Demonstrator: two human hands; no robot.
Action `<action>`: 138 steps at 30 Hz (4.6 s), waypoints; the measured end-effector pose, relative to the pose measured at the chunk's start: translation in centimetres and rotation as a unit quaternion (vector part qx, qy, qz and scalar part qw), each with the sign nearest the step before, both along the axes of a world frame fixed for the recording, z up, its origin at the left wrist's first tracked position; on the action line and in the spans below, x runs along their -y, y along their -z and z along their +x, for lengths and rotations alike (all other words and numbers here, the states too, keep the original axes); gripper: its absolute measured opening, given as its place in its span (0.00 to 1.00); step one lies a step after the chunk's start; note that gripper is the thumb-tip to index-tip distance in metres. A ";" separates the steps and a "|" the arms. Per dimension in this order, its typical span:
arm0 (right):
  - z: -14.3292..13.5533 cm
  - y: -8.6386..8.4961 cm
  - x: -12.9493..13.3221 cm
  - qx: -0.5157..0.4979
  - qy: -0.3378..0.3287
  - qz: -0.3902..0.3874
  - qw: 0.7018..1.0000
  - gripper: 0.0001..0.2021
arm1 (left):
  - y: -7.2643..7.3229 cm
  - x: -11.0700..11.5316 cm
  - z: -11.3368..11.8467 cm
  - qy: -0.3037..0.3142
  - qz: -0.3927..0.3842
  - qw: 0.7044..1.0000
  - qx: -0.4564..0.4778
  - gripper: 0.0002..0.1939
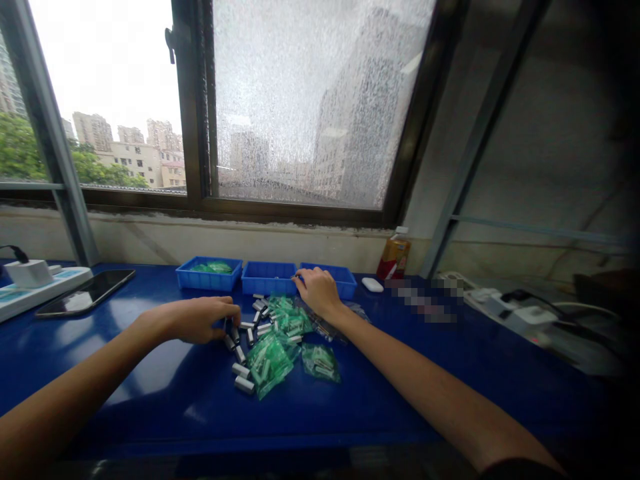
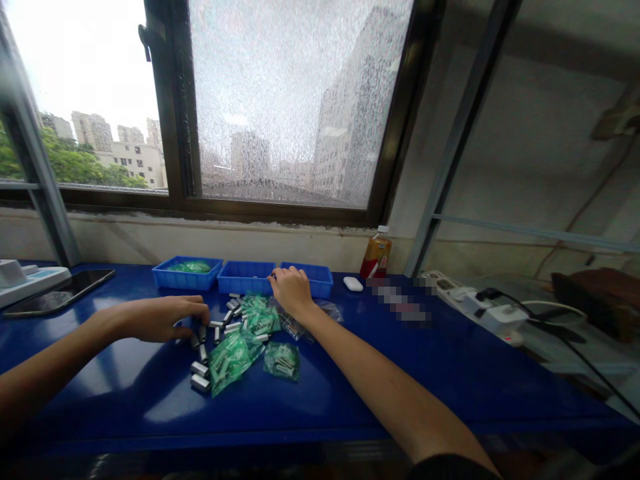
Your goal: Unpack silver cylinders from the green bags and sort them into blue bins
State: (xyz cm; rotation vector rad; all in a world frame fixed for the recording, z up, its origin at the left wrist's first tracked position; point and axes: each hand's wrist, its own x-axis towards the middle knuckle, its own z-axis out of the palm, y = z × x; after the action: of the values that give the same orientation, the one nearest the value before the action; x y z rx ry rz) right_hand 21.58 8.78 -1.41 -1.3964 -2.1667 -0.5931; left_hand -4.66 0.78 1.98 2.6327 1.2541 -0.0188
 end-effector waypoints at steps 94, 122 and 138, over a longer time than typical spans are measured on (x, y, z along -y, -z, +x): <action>-2.5 -1.5 7.7 -0.130 -0.301 -0.003 0.945 0.03 | 2.0 0.7 4.9 -0.004 0.266 0.934 0.240 0.09; -3.0 -0.8 8.0 -0.100 -0.379 0.084 0.916 0.09 | 2.4 0.6 5.0 0.021 0.231 0.940 0.250 0.18; -3.6 -0.5 8.7 -0.210 -0.429 0.074 0.875 0.09 | 1.6 1.2 5.3 0.036 0.124 0.946 0.298 0.20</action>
State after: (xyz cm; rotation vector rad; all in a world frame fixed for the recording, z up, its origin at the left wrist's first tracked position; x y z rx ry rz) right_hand 17.96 0.06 -0.96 -0.3240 -2.0366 -0.0871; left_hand 0.60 -0.38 0.40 2.5681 0.9909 0.9053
